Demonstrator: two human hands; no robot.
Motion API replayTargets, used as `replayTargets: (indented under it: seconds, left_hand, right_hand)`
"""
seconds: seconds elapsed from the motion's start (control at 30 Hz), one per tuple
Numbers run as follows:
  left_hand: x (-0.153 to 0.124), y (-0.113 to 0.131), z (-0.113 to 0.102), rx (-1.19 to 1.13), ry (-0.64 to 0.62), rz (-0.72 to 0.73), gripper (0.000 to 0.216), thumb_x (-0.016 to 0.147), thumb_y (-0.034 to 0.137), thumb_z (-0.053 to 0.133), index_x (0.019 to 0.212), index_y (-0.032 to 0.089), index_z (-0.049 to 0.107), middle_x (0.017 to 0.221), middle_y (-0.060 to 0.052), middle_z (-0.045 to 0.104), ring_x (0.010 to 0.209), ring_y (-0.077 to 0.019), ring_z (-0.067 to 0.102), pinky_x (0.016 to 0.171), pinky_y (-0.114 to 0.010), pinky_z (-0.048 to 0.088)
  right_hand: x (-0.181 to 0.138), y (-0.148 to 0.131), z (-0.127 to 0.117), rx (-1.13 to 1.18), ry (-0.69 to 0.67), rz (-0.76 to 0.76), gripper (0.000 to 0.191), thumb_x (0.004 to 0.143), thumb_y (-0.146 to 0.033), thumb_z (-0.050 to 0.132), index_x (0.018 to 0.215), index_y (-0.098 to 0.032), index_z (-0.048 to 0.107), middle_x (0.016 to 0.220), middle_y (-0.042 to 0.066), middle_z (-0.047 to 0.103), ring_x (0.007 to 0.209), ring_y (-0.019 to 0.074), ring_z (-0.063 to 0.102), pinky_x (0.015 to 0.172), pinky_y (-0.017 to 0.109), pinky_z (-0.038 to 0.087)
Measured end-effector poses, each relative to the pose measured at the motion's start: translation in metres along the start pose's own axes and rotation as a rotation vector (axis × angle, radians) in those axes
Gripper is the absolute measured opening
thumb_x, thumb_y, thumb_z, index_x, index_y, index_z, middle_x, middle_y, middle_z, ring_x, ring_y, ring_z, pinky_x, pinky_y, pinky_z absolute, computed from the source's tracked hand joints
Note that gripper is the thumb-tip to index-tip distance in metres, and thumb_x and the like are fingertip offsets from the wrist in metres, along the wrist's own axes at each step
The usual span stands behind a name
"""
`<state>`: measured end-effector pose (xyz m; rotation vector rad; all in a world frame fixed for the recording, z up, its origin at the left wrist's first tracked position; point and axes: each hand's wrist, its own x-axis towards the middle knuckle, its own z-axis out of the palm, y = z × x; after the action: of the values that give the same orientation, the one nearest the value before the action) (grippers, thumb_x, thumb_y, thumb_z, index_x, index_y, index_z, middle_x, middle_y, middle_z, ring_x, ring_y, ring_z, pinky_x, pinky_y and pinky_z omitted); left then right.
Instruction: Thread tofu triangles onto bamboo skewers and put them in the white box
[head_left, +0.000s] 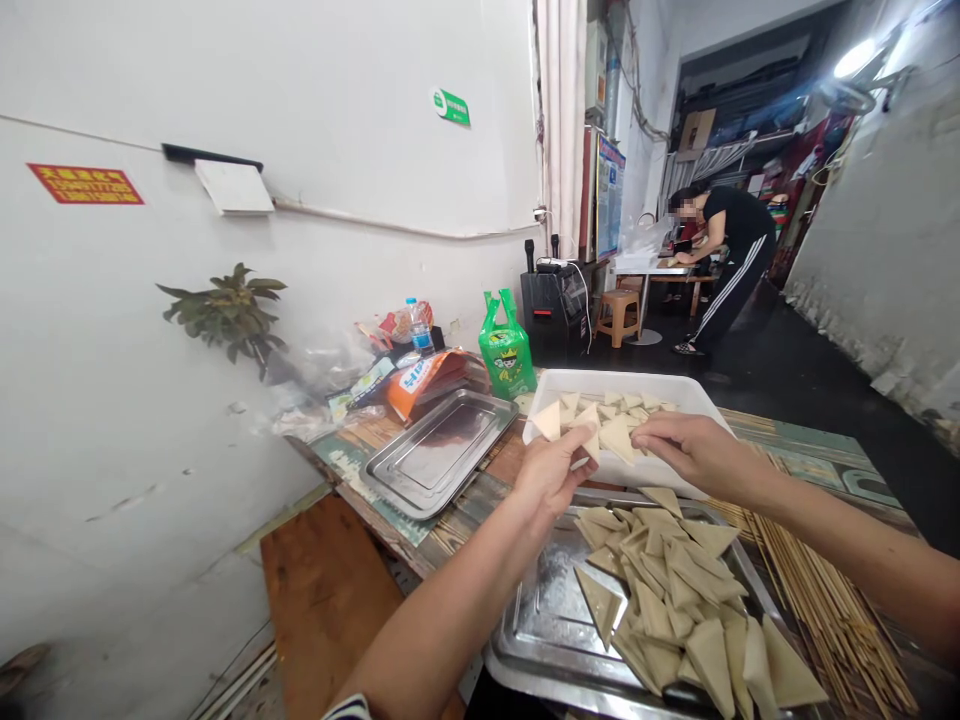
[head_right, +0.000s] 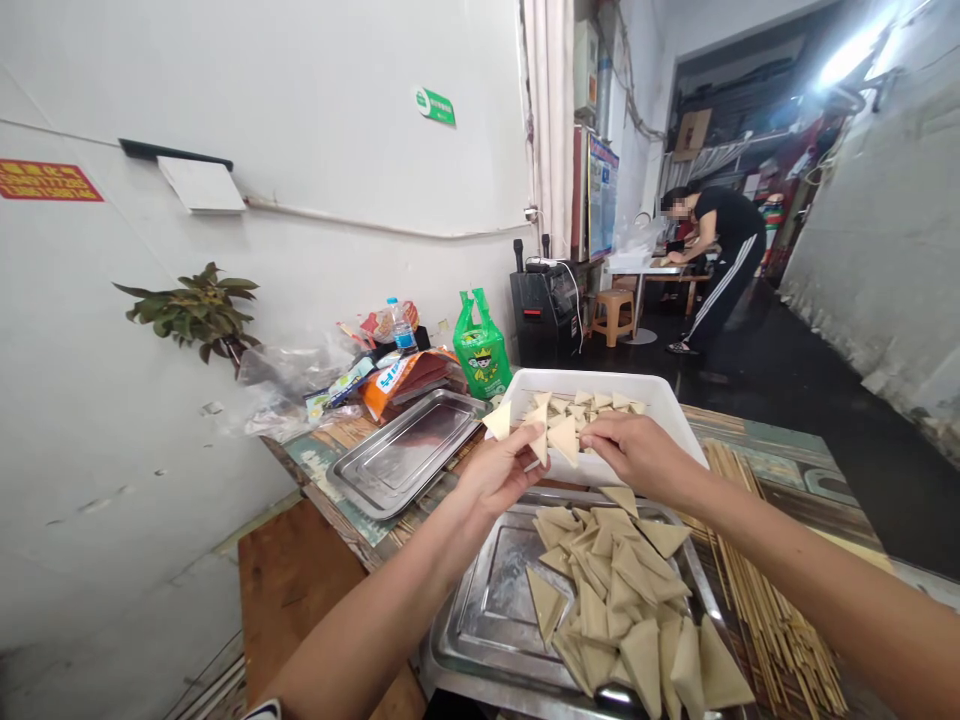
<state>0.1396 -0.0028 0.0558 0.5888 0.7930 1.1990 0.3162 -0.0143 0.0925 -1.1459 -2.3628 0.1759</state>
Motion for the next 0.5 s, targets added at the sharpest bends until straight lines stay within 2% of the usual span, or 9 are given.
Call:
replayTargets:
  seconds: [0.13, 0.3, 0.5]
  left_hand:
    - [0.0011, -0.0025, -0.0008, -0.097, -0.063, -0.126, 0.026, 0.056, 0.017, 0.074, 0.075, 0.015, 0.057, 0.068, 0.001, 0.060, 0.057, -0.0084, 0.055, 0.056, -0.024, 0.045]
    - [0.0023, -0.0090, 0.0017, -0.114, -0.064, -0.030, 0.030, 0.055, 0.015, 0.075, 0.079, 0.016, 0.057, 0.073, 0.001, 0.061, 0.058, -0.0074, 0.054, 0.055, -0.022, 0.045]
    - [0.0006, -0.0081, 0.0070, -0.122, 0.018, 0.037, 0.031, 0.051, 0.011, 0.075, 0.076, 0.015, 0.057, 0.069, 0.002, 0.059, 0.056, -0.0066, 0.052, 0.053, -0.021, 0.043]
  right_hand:
    - [-0.0021, 0.0023, -0.0003, 0.015, 0.005, -0.002, 0.025, 0.086, -0.028, 0.039, 0.071, -0.020, 0.058, 0.071, 0.004, 0.061, 0.070, 0.0170, 0.055, 0.066, 0.027, 0.041]
    - [-0.0040, 0.0041, 0.0004, 0.023, 0.011, 0.004, 0.026, 0.086, -0.028, 0.039, 0.071, -0.020, 0.058, 0.070, 0.004, 0.060, 0.069, 0.0170, 0.055, 0.067, 0.027, 0.041]
    - [-0.0028, 0.0089, 0.0017, 0.018, 0.004, 0.006, 0.027, 0.087, -0.029, 0.038, 0.072, -0.020, 0.057, 0.071, 0.004, 0.060, 0.069, 0.0166, 0.055, 0.066, 0.027, 0.041]
